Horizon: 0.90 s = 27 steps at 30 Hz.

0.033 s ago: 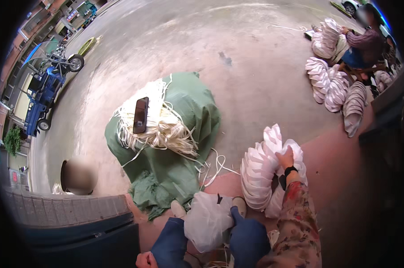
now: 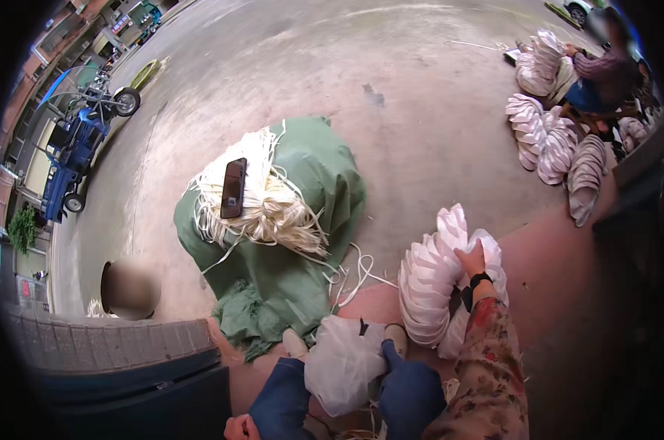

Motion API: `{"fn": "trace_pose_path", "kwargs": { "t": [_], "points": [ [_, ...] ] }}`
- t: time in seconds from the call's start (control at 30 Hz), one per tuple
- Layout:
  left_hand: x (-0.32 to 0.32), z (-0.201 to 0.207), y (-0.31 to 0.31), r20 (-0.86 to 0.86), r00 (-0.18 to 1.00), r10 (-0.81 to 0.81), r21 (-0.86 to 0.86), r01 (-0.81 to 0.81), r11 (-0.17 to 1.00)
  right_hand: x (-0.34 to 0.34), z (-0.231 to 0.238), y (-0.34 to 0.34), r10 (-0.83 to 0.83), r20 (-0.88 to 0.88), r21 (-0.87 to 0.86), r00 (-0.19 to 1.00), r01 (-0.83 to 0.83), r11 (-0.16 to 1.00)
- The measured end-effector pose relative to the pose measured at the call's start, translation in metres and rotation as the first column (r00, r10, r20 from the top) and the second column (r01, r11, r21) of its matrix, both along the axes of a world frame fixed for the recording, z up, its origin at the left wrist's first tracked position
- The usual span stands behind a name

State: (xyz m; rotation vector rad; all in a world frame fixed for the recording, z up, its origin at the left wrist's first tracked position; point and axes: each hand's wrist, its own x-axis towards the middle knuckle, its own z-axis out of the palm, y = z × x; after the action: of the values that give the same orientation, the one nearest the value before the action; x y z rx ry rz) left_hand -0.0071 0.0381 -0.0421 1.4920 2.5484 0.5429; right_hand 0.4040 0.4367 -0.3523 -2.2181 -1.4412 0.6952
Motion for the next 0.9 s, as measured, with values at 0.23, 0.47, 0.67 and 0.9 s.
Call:
{"fn": "trace_pose_path", "kwargs": {
  "t": [0.23, 0.47, 0.67, 0.9],
  "points": [
    [-0.005, 0.003, 0.012, 0.016, 0.999, -0.029, 0.035, 0.029, 0.999, -0.035, 0.003, -0.012, 0.13, -0.122, -0.023, 0.984, -0.134, 0.991],
    [-0.004, 0.008, 0.004, 0.081, 0.997, 0.014, 0.067, -0.019, 0.998, -0.04, 0.065, -0.087, -0.093, -0.044, -0.155, 0.995, 0.085, 0.984],
    [-0.004, 0.012, -0.011, 0.062, 0.998, -0.009, 0.084, 0.003, 0.996, -0.013, 0.131, -0.107, -0.068, -0.126, 0.078, 0.99, 0.078, 0.994],
    [-0.043, -0.031, -0.039, -0.065, 0.987, -0.146, 0.05, 0.15, 0.987, -0.036, 0.247, -0.112, 0.088, -0.193, 0.307, 0.977, -0.025, 0.951]
  ]
}}
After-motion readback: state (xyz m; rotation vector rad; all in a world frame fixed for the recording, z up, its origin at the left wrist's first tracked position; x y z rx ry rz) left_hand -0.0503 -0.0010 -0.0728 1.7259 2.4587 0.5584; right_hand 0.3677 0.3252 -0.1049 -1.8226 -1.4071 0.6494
